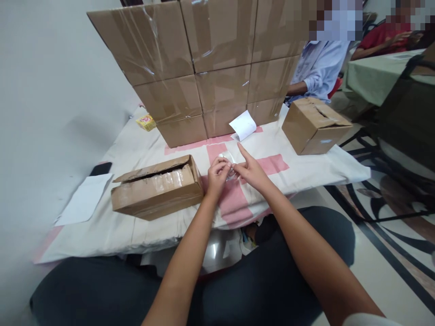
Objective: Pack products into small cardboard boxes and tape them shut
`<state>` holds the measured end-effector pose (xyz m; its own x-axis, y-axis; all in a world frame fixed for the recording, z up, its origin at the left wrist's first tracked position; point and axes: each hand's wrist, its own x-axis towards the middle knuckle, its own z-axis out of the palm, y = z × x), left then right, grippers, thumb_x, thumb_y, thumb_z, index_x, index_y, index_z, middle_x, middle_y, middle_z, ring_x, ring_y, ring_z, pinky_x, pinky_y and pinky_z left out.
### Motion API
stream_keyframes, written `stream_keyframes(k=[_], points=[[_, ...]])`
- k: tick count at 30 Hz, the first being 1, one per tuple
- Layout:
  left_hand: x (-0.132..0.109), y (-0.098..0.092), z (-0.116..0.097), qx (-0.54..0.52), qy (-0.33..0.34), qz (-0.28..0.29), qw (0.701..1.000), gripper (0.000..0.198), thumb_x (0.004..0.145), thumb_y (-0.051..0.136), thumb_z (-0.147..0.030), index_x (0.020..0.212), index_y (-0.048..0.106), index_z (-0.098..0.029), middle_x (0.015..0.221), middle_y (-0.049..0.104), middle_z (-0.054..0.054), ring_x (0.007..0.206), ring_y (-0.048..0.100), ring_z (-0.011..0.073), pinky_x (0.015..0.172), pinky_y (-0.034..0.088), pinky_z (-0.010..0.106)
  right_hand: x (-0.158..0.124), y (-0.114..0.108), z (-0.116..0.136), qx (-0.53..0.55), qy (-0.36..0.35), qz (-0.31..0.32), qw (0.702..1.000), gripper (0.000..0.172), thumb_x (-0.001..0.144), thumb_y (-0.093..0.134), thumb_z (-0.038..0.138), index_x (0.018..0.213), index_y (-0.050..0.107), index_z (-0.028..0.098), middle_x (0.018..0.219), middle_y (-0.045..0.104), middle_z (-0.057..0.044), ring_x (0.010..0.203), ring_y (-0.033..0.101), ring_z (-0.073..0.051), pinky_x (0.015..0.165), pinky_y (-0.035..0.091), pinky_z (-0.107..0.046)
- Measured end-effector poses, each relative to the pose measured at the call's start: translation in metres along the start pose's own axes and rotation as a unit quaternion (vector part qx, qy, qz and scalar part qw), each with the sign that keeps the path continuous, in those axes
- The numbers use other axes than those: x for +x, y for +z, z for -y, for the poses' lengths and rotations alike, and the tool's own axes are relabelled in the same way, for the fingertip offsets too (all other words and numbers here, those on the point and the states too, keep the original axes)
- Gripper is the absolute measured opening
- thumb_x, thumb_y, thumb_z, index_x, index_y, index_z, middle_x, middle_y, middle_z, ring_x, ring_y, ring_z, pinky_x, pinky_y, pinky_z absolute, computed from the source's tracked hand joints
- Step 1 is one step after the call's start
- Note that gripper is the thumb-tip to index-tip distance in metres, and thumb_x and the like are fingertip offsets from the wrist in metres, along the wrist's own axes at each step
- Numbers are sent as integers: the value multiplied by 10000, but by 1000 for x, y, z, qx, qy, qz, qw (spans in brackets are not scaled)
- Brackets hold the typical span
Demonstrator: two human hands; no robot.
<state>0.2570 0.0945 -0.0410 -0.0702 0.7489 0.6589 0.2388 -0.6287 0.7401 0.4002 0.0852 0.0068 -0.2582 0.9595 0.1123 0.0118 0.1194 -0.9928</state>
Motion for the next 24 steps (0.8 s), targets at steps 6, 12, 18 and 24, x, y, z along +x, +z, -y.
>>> stream_keyframes(k=[6, 12, 18, 24], points=[[-14, 1, -25, 67, 117, 26, 991, 256, 962, 611, -383, 825, 740, -209, 835, 659, 60, 788, 621, 172, 724, 498, 310, 10, -23, -1, -91, 57, -124, 986, 919, 806, 641, 301, 1591, 244, 33, 547, 678, 34, 456, 611, -168, 525, 511, -279], [-37, -14, -72, 96, 191, 24, 977, 217, 1000, 571, -326, 874, 711, -219, 814, 731, 52, 766, 680, 171, 718, 515, 340, 24, -14, -9, -181, -26, -131, 974, 692, 827, 629, 370, 1447, 502, 89, 802, 777, -75, 712, 714, -228, 766, 564, -379], [-24, -77, -114, 103, 187, -18, 977, 143, 896, 730, -165, 1017, 735, -241, 896, 788, 21, 767, 718, 152, 749, 557, 319, 30, 64, 30, -262, -307, 26, 915, 730, 932, 557, 444, 1587, 324, 224, 1521, 536, -135, 1407, 499, -322, 1129, 404, -527], [-7, -185, -124, 246, 10, 54, 968, 122, 875, 750, -337, 967, 804, -279, 893, 799, 38, 802, 747, 208, 742, 599, 337, 34, 109, 45, -349, -285, 187, 873, 564, 983, 474, 396, 1507, 482, 186, 1562, 489, -140, 1501, 372, -334, 1161, 350, -566]])
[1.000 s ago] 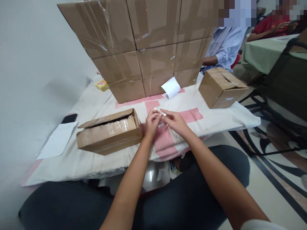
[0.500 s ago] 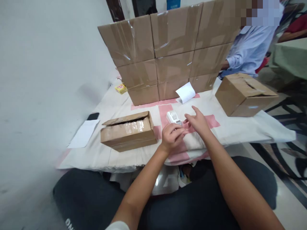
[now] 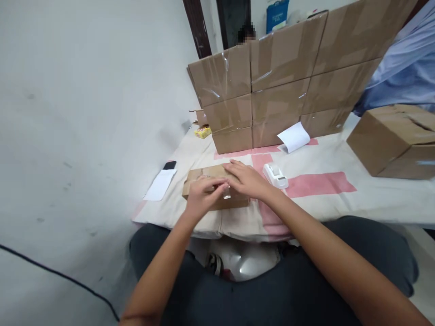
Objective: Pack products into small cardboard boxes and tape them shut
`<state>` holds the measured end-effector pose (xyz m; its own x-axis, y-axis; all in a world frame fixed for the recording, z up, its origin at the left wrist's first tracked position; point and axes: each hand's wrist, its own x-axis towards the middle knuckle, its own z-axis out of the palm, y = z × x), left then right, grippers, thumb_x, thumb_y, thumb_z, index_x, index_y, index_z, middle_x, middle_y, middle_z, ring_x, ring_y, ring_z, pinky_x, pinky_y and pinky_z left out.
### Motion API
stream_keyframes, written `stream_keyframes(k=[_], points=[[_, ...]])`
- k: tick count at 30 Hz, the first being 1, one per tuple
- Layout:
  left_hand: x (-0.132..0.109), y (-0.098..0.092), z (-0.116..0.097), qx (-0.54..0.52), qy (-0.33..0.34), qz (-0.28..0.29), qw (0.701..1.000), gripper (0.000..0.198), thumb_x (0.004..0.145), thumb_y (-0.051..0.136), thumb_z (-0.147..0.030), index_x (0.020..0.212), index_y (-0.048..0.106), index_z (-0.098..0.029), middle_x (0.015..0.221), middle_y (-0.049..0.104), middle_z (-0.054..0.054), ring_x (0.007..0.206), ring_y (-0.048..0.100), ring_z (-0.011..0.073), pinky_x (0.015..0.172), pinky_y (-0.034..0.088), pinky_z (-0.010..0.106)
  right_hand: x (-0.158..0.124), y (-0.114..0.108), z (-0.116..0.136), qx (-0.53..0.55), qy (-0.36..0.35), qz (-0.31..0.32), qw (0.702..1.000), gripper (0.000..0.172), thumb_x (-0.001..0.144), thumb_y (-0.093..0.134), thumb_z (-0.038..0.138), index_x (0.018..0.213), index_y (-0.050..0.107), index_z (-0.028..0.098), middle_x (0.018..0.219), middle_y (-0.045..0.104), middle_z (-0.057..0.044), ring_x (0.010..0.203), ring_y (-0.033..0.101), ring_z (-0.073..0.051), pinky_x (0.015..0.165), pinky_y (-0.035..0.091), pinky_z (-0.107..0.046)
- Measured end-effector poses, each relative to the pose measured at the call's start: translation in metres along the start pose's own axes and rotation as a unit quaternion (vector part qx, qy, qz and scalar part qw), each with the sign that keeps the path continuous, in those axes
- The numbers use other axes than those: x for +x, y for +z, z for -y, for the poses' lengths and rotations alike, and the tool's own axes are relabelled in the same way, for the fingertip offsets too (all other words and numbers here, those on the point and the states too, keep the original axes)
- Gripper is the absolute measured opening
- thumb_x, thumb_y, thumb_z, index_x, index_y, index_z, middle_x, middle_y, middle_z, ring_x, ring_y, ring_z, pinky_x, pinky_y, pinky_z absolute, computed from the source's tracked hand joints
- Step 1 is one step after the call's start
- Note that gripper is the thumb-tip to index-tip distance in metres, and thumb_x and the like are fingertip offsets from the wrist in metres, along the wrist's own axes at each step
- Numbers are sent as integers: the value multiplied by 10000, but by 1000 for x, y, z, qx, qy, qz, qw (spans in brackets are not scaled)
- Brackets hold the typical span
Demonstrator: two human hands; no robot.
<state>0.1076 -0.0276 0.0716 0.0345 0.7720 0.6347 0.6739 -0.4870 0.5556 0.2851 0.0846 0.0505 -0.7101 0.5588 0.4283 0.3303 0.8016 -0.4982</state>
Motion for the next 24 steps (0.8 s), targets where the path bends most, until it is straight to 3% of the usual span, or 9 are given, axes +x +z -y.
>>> stream_keyframes(k=[4, 7, 12, 19, 24], points=[[4, -53, 33, 25, -51, 102, 993, 112, 810, 785, -386, 869, 821, -298, 810, 794, 33, 689, 732, 214, 599, 581, 301, -3, 11, -3, 13, 25, 0, 1000, 576, 977, 486, 421, 1501, 491, 181, 1572, 472, -151, 1507, 362, -319, 1165, 362, -551], [9, -70, 50, 34, -81, 126, 988, 139, 786, 782, -400, 853, 818, -283, 821, 794, 37, 654, 698, 196, 596, 565, 294, -5, 12, -4, 19, 27, -7, 999, 596, 969, 487, 421, 1512, 475, 173, 1579, 460, -156, 1511, 355, -319, 1175, 345, -565], [17, -72, 64, 35, -141, 124, 981, 223, 762, 787, -386, 886, 808, -201, 933, 795, 80, 739, 680, 177, 681, 547, 284, -3, 14, -6, 35, 42, -16, 998, 617, 954, 497, 428, 1515, 474, 172, 1581, 459, -151, 1505, 362, -313, 1185, 332, -560], [11, -66, 68, 36, -169, 136, 976, 253, 742, 801, -414, 897, 806, -214, 931, 781, 66, 736, 646, 173, 683, 504, 295, -3, 14, -2, 50, 58, -12, 997, 642, 937, 519, 453, 1512, 477, 171, 1590, 440, -159, 1511, 343, -323, 1176, 318, -584], [0, -74, 67, 41, -172, 65, 982, 315, 775, 776, -448, 974, 777, -205, 920, 761, 58, 832, 665, 193, 787, 507, 318, -3, 15, -3, 63, 56, -21, 996, 644, 924, 530, 447, 1506, 484, 175, 1583, 448, -161, 1509, 344, -323, 1174, 310, -587]])
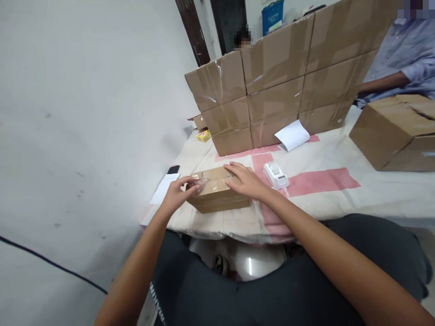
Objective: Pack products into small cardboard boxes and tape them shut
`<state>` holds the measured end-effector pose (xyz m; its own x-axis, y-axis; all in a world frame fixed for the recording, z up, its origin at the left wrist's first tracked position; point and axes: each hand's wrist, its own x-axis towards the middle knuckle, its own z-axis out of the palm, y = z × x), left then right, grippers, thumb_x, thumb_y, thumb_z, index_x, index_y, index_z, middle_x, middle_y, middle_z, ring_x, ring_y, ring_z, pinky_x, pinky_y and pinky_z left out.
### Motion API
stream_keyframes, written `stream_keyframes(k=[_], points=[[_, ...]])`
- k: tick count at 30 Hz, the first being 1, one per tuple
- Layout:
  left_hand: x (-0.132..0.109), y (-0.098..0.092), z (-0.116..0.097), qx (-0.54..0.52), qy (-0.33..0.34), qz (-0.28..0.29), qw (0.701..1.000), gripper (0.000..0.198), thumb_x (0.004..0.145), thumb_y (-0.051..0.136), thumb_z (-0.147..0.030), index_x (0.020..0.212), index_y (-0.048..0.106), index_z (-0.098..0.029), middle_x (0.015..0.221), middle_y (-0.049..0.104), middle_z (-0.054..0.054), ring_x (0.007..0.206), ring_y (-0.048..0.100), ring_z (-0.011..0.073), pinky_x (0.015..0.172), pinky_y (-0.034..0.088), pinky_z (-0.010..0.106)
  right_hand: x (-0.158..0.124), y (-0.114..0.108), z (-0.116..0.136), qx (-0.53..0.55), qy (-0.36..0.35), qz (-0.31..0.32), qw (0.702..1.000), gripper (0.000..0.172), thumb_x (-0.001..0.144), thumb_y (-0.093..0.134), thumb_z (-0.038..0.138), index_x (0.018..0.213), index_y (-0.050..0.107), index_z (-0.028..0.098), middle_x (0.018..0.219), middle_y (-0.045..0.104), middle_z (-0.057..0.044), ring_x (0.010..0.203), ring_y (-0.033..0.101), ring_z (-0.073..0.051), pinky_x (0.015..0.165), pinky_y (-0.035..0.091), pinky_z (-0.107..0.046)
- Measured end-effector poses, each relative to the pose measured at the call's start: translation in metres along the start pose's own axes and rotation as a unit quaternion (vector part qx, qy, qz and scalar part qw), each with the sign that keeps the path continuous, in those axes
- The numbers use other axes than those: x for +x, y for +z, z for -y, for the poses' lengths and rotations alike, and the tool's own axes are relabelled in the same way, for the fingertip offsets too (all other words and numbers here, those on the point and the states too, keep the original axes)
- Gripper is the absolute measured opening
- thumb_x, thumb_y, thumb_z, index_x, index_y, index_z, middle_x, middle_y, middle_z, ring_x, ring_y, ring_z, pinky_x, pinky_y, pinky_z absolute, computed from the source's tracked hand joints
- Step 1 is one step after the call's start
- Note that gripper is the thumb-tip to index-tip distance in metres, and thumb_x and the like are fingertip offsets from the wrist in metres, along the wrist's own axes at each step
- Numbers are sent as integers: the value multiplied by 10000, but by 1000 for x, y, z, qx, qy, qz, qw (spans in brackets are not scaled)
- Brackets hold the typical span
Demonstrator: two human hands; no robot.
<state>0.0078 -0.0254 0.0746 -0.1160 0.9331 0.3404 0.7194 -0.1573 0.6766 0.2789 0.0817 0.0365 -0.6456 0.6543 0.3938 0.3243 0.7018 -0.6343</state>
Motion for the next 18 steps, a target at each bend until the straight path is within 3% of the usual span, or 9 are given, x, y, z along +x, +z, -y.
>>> stream_keyframes(k=[4, 9, 13, 18], points=[[-7, -22, 6, -12, -11, -59, 998, 401, 820, 715, -540, 985, 739, -175, 1044, 751, 100, 878, 670, 201, 787, 508, 322, 0, 2, -4, 9, -10, -6, 1000, 645, 921, 524, 457, 1496, 494, 168, 1562, 473, -170, 1497, 362, -324, 1168, 311, -582], [-1, -44, 6, 11, -12, 16, 1000, 349, 740, 804, -510, 870, 770, -188, 962, 771, 92, 812, 668, 199, 705, 474, 301, 0, 5, -5, 12, -9, -14, 1000, 632, 915, 521, 457, 1477, 514, 167, 1546, 491, -167, 1488, 375, -320, 1169, 308, -575], [13, -41, 5, 33, -10, 65, 997, 299, 712, 825, -474, 853, 800, -212, 980, 783, 86, 802, 661, 201, 679, 442, 300, -1, 5, -3, 14, -7, -18, 1000, 626, 913, 522, 462, 1460, 526, 158, 1538, 499, -171, 1483, 382, -320, 1167, 315, -570], [18, -31, 13, 32, -21, 65, 997, 282, 686, 838, -456, 846, 816, -225, 949, 790, 81, 791, 667, 206, 665, 429, 300, -2, 8, -6, 26, -16, -46, 998, 585, 908, 532, 441, 1424, 553, 167, 1508, 533, -163, 1460, 417, -316, 1158, 332, -572]])
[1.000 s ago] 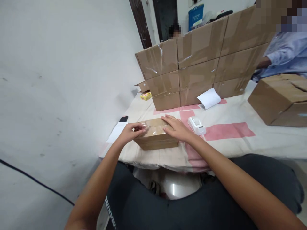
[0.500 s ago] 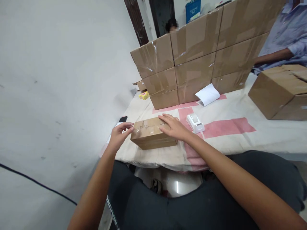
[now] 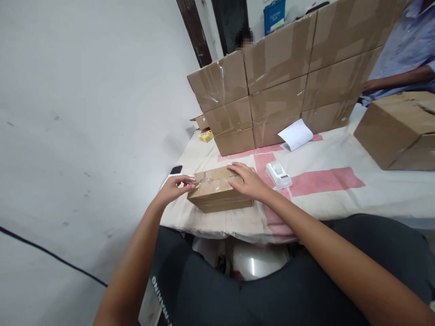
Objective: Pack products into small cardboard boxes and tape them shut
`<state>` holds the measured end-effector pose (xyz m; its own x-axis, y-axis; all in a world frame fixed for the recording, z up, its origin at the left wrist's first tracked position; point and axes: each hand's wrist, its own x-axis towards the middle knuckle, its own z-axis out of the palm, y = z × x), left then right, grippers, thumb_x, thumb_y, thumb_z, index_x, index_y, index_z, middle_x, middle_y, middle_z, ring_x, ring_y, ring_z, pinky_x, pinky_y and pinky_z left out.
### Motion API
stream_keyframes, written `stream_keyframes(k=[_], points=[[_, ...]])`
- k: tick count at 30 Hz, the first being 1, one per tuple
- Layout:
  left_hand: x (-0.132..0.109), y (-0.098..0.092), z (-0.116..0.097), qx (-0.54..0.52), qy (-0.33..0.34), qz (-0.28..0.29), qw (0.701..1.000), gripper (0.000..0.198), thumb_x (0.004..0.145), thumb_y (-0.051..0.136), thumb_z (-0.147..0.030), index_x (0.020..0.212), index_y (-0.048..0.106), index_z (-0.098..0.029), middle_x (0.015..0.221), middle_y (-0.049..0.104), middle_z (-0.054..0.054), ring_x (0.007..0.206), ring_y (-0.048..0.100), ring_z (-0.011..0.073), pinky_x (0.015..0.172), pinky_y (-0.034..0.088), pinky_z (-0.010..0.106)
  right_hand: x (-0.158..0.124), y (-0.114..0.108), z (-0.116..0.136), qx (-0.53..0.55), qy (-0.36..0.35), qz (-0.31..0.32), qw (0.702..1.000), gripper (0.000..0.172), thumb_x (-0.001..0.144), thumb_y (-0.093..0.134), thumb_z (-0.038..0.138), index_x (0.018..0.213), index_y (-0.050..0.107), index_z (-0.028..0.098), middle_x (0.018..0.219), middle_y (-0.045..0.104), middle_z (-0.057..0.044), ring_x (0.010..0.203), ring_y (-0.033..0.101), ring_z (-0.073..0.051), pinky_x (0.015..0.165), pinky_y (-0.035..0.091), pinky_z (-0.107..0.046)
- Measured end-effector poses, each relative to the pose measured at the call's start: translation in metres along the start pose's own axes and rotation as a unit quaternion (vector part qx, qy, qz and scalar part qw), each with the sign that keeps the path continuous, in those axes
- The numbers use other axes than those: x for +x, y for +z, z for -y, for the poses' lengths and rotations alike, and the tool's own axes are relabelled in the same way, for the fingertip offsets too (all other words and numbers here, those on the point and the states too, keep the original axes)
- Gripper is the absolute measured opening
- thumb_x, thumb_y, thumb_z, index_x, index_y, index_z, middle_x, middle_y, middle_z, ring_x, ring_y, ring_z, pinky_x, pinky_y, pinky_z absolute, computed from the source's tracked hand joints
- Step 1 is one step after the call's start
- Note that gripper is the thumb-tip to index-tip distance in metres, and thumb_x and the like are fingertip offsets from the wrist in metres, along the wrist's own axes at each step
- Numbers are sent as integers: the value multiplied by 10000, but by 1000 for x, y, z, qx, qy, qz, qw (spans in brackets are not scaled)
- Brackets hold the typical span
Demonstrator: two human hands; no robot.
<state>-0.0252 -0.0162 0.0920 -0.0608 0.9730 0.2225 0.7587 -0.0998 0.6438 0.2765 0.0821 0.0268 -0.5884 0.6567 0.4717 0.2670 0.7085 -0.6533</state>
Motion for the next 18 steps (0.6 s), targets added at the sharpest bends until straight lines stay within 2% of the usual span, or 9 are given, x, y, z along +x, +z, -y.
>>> stream_keyframes(k=[5, 10, 13, 16, 18], points=[[-8, 4, 13, -51, -15, -47, 997, 307, 674, 853, -481, 799, 801, -206, 900, 788, 89, 786, 670, 207, 664, 444, 303, -1, 4, -4, 14, -10, -26, 1000, 550, 898, 549, 432, 1386, 578, 181, 1474, 568, -149, 1443, 442, -311, 1159, 338, -564], [-14, 9, 19, -141, -27, -67, 987, 423, 623, 880, -538, 821, 778, -179, 819, 767, 87, 756, 693, 213, 699, 531, 328, -1, 4, -4, 24, -11, -30, 999, 529, 891, 554, 421, 1367, 585, 192, 1462, 579, -140, 1434, 453, -312, 1152, 345, -562], [-14, 17, 21, -186, -25, -89, 978, 475, 631, 850, -609, 810, 751, -180, 710, 721, 47, 674, 665, 178, 677, 539, 315, -2, 3, -3, 26, -9, -30, 999, 522, 893, 557, 417, 1364, 587, 196, 1461, 579, -138, 1436, 451, -310, 1157, 339, -561], [-13, 23, 22, -209, -26, -92, 973, 507, 659, 805, -660, 827, 742, -186, 625, 667, 15, 601, 622, 147, 636, 523, 293, -2, 4, -3, 18, -10, -20, 1000, 514, 901, 553, 414, 1364, 594, 194, 1449, 591, -139, 1451, 432, -315, 1161, 327, -570], [-13, 24, 21, -207, -31, -81, 975, 497, 647, 829, -634, 836, 750, -182, 656, 689, 28, 621, 640, 156, 652, 534, 301, -2, 4, -3, 16, -11, -20, 1000, 509, 903, 554, 411, 1362, 598, 197, 1445, 594, -138, 1452, 429, -316, 1163, 325, -572]])
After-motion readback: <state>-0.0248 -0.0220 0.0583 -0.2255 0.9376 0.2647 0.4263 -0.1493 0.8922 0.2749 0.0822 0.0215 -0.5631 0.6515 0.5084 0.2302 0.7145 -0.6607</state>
